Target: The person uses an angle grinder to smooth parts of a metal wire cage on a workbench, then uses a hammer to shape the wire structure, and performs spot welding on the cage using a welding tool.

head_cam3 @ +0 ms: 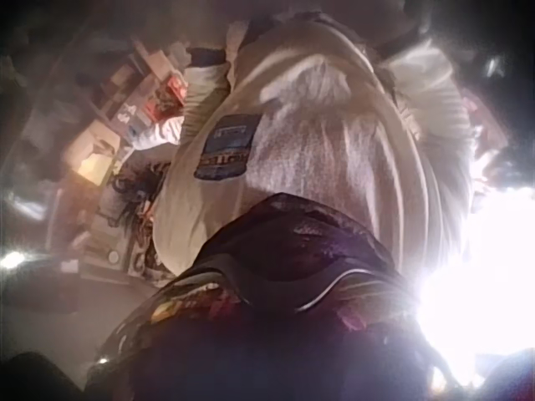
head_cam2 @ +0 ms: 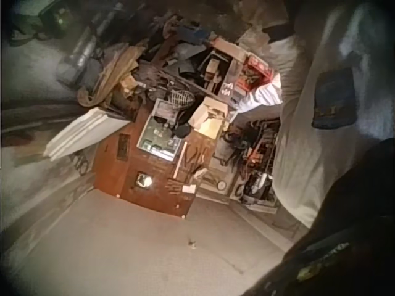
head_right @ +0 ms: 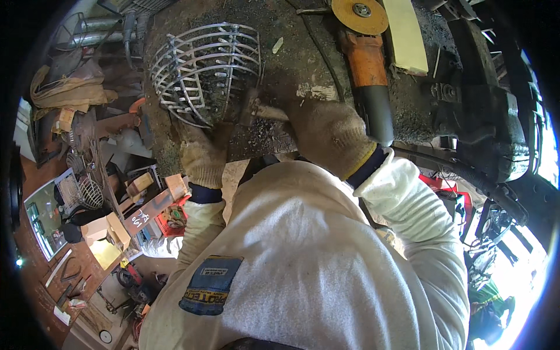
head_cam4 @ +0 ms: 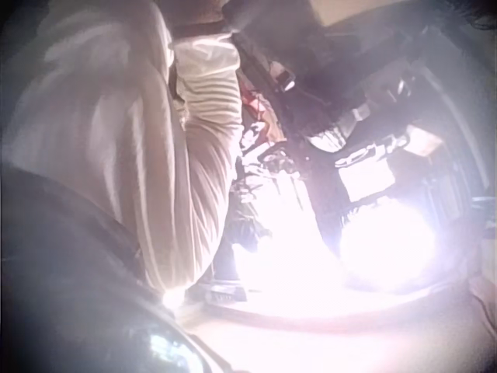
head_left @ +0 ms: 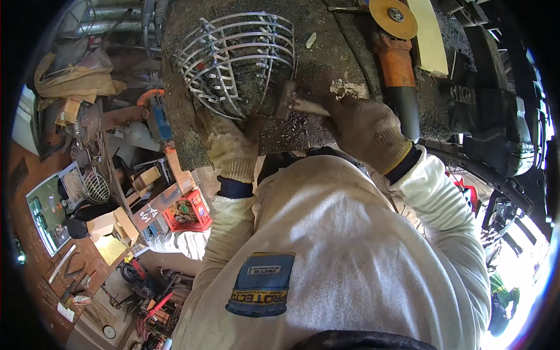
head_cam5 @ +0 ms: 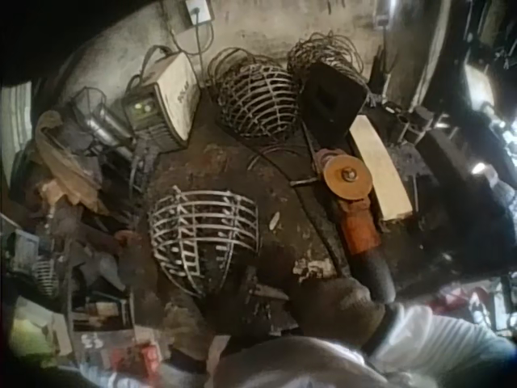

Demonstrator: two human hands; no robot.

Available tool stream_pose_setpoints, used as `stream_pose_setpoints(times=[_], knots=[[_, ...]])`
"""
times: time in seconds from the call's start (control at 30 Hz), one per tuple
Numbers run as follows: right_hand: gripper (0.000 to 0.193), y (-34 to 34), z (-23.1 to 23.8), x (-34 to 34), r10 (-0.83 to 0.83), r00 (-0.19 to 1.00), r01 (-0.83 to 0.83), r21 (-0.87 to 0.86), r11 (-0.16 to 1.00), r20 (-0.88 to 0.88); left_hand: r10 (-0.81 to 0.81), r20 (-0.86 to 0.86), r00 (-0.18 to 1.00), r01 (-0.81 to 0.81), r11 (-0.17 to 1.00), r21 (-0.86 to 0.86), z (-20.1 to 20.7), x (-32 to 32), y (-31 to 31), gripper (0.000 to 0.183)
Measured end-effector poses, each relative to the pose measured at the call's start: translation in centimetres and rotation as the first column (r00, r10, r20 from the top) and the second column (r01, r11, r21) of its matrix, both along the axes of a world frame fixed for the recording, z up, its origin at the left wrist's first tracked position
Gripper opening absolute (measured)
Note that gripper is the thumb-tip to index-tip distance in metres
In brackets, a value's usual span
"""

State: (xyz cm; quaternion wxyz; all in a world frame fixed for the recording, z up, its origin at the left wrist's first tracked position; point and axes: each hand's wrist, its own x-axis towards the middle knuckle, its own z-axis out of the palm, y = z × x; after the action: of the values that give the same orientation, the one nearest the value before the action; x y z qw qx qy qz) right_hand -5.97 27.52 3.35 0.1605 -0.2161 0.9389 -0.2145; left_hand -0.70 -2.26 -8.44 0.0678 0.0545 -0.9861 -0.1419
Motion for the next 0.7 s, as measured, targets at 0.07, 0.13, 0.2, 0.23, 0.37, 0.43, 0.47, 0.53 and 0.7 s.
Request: stream_pose_setpoints(times=[0.07,0.13,0.2,0.23,0.37,0.43,0.47,0.53,0.7], knots=[[0.037,-0.2,0.3,0.0,-0.01,0.998,0.007,0.042,0.999,0.07,-0.023,-0.098,0.995,0.012,0.994,-0.111,0.7,-0.8,0.7,0.106],[0.037,-0.2,0.1,-0.1,0.021,1.0,-0.021,0.016,1.0,-0.006,-0.057,-0.192,0.98,0.008,0.969,-0.246,1.6,-1.4,1.1,0.102],[0.038,-0.2,0.1,-0.6,-0.023,1.0,0.024,0.057,0.998,-0.007,-0.042,-0.149,0.988,0.007,0.974,-0.226,2.1,-1.4,1.4,0.099],[0.039,-0.2,0.0,-0.8,-0.069,0.998,0.07,0.098,0.993,-0.006,-0.037,-0.136,0.99,0.006,0.976,-0.218,2.6,-1.5,1.7,0.098],[0.039,0.3,-0.9,-0.2,-0.048,0.999,0.048,0.014,0.999,-0.006,-0.069,-0.169,0.983,0.05,0.992,-0.115,3.5,-1.9,2.0,0.095],[0.039,0.5,-1.4,0.5,-0.031,0.997,0.033,0.019,0.999,-0.067,-0.112,-0.219,0.969,0.078,0.985,-0.155,2.4,-1.5,1.3,0.094],[0.039,0.4,-0.8,0.7,-0.04,0.997,0.041,0.012,0.999,-0.066,-0.037,-0.126,0.991,0.009,0.976,-0.216,1.6,-1.1,1.0,0.095],[0.039,0.0,0.4,1.1,-0.061,0.997,0.059,0.026,0.998,0.053,0.032,-0.023,0.999,-0.037,0.956,-0.291,2.2,-1.1,1.7,0.096],[0.036,-0.1,-2.6,2.7,-0.108,0.994,0.112,-0.169,0.979,0.034,-0.035,-0.048,0.998,0.022,0.965,-0.263,2.5,-1.2,0.7,0.11]])
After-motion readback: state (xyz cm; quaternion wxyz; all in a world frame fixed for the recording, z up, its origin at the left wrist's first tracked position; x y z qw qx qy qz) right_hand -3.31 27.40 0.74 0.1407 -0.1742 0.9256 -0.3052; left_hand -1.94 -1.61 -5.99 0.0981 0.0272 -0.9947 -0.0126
